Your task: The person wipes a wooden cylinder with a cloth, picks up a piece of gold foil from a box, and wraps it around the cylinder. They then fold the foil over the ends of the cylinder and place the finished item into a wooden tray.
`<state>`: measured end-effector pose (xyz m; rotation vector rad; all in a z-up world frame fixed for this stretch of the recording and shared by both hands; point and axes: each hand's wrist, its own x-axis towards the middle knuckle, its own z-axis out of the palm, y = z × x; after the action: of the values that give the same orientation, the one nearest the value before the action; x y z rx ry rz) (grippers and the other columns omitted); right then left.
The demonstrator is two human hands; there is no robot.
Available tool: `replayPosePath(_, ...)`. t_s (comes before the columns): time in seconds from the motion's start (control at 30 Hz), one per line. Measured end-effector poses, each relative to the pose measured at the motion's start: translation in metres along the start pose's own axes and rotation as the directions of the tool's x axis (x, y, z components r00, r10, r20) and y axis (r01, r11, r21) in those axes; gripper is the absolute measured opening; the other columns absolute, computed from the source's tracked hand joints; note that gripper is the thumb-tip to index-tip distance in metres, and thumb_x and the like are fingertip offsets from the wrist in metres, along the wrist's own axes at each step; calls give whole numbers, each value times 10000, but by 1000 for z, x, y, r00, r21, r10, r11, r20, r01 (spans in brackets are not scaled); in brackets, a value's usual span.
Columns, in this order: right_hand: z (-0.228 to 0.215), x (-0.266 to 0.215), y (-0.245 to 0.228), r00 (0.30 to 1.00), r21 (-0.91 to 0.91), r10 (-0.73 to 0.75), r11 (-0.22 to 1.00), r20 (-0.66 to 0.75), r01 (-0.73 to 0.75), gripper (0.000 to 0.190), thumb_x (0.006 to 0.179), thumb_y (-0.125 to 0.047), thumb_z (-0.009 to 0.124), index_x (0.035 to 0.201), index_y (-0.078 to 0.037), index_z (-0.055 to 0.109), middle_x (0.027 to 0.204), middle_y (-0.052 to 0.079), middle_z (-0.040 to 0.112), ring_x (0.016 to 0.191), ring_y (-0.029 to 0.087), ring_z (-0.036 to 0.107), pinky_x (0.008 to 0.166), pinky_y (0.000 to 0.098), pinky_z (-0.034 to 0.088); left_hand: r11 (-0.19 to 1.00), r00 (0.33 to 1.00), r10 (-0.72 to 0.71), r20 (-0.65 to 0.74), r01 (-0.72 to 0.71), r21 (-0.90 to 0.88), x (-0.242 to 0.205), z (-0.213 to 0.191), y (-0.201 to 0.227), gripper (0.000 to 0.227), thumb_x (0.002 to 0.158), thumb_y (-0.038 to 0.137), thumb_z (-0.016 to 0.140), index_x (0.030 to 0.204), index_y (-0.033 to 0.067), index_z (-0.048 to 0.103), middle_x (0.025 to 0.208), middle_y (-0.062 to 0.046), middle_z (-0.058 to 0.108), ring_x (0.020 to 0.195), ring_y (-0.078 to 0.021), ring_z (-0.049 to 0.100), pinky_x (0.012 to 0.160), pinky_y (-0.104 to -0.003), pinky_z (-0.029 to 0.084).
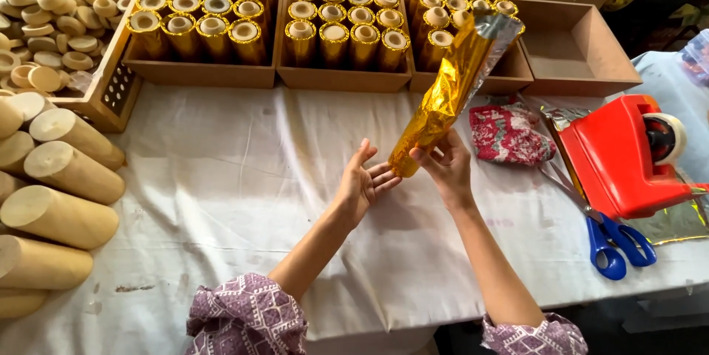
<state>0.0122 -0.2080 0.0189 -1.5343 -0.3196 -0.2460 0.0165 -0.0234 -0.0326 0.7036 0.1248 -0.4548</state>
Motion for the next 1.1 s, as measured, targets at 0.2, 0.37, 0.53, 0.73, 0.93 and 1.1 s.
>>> replayPosePath(0.2,6,-3,-6,1000,-73,19,997,-10,-19,622,848,-250,863,1358,-52,568,1212,40,683,1137,139,652,1009,341,556,816,976,190,-106,-96,570,-36,28,37,880,924,633,499,1546,80,214,1435,-213,525,1200,-321,650,953,-385,551)
replayPosePath(0.37,11,-1,-15,991,-162,85,985,104,-68,690,817,-271,867,1390,-58,549,1226,42,683,1154,151,667,993,339,571,413,813,582,16,-313,855,-43,30,47,476,1011,378,579,1365,69,508,1380,-117,637,1197,-258,686,880,-363,595)
replayPosePath(0.53,8,-1,-14,986,-359,71,933,153,-11,754,749,-228,901,1390,-60,542,1264,67,685,1198,199,648,1027,372,513,269,811,563,161,-364,892,-31,15,38,359,960,187,641,1298,86,577,1217,-59,756,1083,-222,746,876,-352,589)
replayPosePath(0.73,6,-3,-19,967,-541,233,829,106,-140,710,676,-217,925,1304,-79,624,1192,46,756,1105,173,717,983,340,547,51,806,500,316,-392,919,-41,23,39,537,813,110,774,1292,87,533,1149,-48,761,1010,-240,732,826,-386,567)
replayPosePath(0.93,6,-4,-14,969,-562,235,812,69,-157,693,665,-188,929,1282,-75,634,1132,38,771,1045,149,717,960,314,555,54,854,455,254,-311,949,-42,19,40,498,848,104,743,1302,112,537,1125,-11,775,831,-228,758,762,-378,582)
replayPosePath(1.1,7,-4,-32,963,-598,251,788,95,-146,735,645,-200,913,1311,-87,623,1148,46,754,1053,194,689,966,343,547,-88,792,485,371,-377,922,-39,12,36,515,829,73,738,1305,111,544,1070,-8,793,748,-226,763,760,-397,545)
